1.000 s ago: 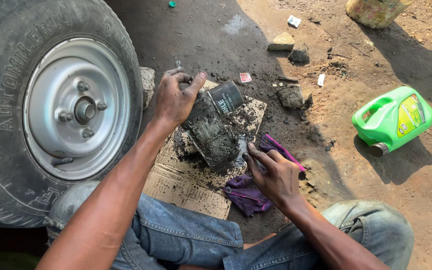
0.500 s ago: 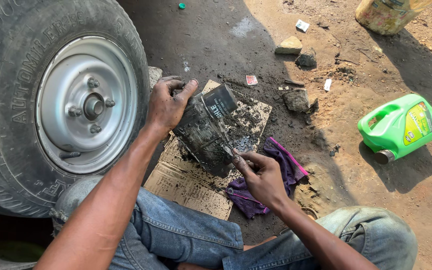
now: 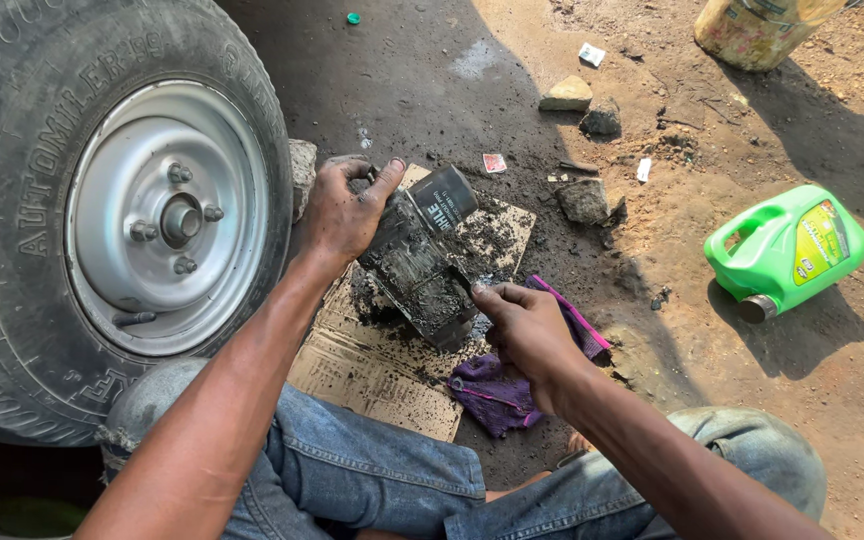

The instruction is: The person sits on the ground and cleans a greasy engine part using a small metal tool to scrape off grime. They rotate the part to access different areas and wipe away debris with a purple cloth.

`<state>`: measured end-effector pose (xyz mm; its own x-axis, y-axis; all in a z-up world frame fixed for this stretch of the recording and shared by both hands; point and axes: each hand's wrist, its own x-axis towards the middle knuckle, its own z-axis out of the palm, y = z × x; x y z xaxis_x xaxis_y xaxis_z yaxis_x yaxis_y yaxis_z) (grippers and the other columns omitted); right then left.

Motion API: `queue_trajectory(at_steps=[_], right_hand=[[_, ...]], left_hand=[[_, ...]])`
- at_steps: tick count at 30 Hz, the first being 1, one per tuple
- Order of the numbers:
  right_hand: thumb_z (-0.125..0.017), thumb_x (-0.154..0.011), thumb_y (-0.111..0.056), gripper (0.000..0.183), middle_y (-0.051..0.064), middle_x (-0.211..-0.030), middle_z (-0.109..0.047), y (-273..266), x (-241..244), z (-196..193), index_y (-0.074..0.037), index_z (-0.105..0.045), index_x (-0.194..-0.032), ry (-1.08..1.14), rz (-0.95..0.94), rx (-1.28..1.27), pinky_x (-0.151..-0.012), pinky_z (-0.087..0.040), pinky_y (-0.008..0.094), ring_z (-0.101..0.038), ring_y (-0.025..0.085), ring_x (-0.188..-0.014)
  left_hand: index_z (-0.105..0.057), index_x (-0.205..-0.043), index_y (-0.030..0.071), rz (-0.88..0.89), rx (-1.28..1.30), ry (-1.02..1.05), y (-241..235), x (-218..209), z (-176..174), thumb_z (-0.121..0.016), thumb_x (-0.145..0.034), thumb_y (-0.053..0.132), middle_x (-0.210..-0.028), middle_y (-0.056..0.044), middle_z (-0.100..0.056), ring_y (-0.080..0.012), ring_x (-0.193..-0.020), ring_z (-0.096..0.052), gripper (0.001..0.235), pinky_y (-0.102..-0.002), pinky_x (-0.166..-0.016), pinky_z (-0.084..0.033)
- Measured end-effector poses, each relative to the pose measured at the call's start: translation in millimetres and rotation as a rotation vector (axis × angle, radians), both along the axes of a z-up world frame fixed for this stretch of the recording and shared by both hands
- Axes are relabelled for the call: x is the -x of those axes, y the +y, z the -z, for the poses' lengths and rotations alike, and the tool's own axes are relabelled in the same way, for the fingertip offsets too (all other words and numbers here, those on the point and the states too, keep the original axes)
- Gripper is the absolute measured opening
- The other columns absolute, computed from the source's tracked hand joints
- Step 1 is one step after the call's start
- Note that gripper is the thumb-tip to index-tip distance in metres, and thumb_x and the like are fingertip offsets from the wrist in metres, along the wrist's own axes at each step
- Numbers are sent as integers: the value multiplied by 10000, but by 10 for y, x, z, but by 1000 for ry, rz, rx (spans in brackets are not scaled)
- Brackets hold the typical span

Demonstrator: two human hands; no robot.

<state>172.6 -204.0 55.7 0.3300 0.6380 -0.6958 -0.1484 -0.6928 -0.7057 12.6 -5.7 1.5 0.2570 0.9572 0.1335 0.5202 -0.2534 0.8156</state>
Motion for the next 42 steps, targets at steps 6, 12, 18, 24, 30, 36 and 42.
queue_trajectory(at_steps=[6, 12, 18, 24, 30, 36, 42], right_hand=[[-627, -961, -373, 314, -20, -568, -477, 187, -201, -182, -166, -721, -1178, -179, -194, 5, -412, -236, 280, -314, 84, -442], [-578, -929, -422, 281, 51, -555, -694, 206, -237, -405, -304, -759, -1109, -1155, -838, -123, -366, -393, 301, -437, 101, -338], [-482, -992, -368, 320, 65, -594, -660, 302, -133, -495, -285, -779, -1073, -1304, -902, -108, -344, -389, 287, -446, 108, -342], [-446, -1042, -290, 434, 9, -524, -471, 496, -48, -497, -98, -665, -720, -1379, -1028, 52, -347, -343, 305, -314, 112, -402], [-432, -962, -97, 288, 9, -535, -467, 710, -6, -354, -82, -552, -700, -1485, -1066, 65, -307, -348, 278, -344, 95, -403], [-481, -931, -92, 238, 11, -526, -447, 709, -15, -348, -86, -528, -697, -1422, -1029, 49, -320, -356, 290, -348, 102, -404], [-572, -961, -380, 259, 102, -776, -751, 707, -285, -387, -249, -747, -1099, -1108, -1010, 103, -514, -524, 372, -582, 174, -515]], left_hand=[[-721, -1069, -37, -19, 32, -39, -49, 15, 37, -615, -789, 679, -1206, -242, -596, -328, -1091, -620, 776, -514, -866, -508], [-695, -1092, -42, -16, 13, -97, 7, -44, 122, -621, -816, 675, -1172, -234, -598, -326, -1093, -614, 772, -500, -911, -502], [-705, -1056, -51, 8, 15, -86, 52, -77, 133, -618, -803, 687, -1132, -225, -597, -324, -1082, -618, 785, -503, -919, -502], [-683, -1090, -64, 19, 18, -76, 82, -96, 152, -616, -819, 686, -1134, -238, -574, -330, -1079, -608, 800, -515, -887, -507], [-681, -1094, -67, 0, 14, -76, 67, -86, 145, -635, -800, 675, -1138, -223, -581, -330, -1085, -607, 799, -506, -907, -501], [-671, -1123, -43, -14, 158, -138, 22, -17, 93, -643, -783, 628, -1207, -227, -582, -309, -1065, -634, 753, -502, -823, -553], [-659, -1105, -64, 74, 39, -163, 18, -49, 54, -733, -760, 608, -1257, -231, -552, -311, -1082, -615, 758, -465, -838, -573]])
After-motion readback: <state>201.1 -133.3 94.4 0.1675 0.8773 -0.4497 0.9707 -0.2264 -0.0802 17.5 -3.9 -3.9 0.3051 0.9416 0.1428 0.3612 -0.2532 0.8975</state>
